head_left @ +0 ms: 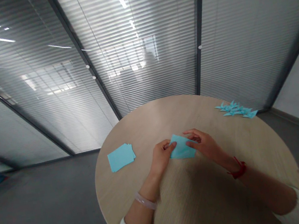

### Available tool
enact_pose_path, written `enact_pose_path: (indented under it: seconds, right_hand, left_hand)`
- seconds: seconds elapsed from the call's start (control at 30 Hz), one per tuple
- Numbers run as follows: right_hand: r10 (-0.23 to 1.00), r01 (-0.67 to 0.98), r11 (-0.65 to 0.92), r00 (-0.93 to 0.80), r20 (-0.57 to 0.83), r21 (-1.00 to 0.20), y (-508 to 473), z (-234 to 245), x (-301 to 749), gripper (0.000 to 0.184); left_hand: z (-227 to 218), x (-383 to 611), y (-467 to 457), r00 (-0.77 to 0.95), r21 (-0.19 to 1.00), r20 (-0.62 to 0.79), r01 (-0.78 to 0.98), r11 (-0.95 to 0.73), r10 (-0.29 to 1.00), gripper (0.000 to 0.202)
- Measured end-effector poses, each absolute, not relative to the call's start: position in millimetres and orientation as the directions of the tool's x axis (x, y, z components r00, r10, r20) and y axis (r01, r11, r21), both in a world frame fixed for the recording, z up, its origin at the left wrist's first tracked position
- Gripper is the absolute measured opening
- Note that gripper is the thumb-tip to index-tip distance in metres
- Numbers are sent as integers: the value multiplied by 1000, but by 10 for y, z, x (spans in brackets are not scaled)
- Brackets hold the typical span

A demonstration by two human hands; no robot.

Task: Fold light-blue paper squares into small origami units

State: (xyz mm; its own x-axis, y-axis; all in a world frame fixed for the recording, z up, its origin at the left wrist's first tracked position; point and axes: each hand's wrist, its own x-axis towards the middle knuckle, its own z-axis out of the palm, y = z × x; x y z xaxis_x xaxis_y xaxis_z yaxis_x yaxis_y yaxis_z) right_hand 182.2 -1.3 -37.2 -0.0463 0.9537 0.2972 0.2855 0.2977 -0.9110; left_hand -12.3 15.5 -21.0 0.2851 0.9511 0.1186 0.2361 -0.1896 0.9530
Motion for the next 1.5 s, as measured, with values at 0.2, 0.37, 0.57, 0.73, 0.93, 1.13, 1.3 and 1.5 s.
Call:
enact_pose_path:
  seconds: [0.2,0.37,0.57,0.73,0.93,1.13,1.3,1.5]
  right_hand:
    - [920,326,360,28,390,-874,-30,-325,1848,33]
    - [741,503,634,-178,647,-588,-98,-320,1788,26]
    - [583,571,758,-377,720,-315,-129,-310,1795,41]
    - [578,607,745,-383,720,-276,-122,-313,1796,34]
    - [613,644,665,-184,768,-377,-112,-295,1785,24]
    - [730,626,570,-88,678,-532,-101,-282,1788,26]
    - [754,628,568,-139,642,-531,-137,-270,1767,25]
    - [753,621,583,-170,636,-525,-143,-253,1754,30]
  left_hand:
    - [-146,-57,53,442,1000,-22,25,12,897,37]
    - [-125,-33,8,462,997,-38,-44,66,886,35]
    - [-147,-48,28,390,961,-29,-244,133,920,32]
    - [-137,-27,39,349,936,-39,-315,156,936,39]
    - [-144,-40,37,375,956,-35,-256,140,926,37]
    - [-201,-20,19,485,980,-51,-146,139,873,36]
    - [-252,-37,33,460,994,-14,-91,63,888,39]
    - [-258,-46,38,417,996,-47,-48,74,908,45]
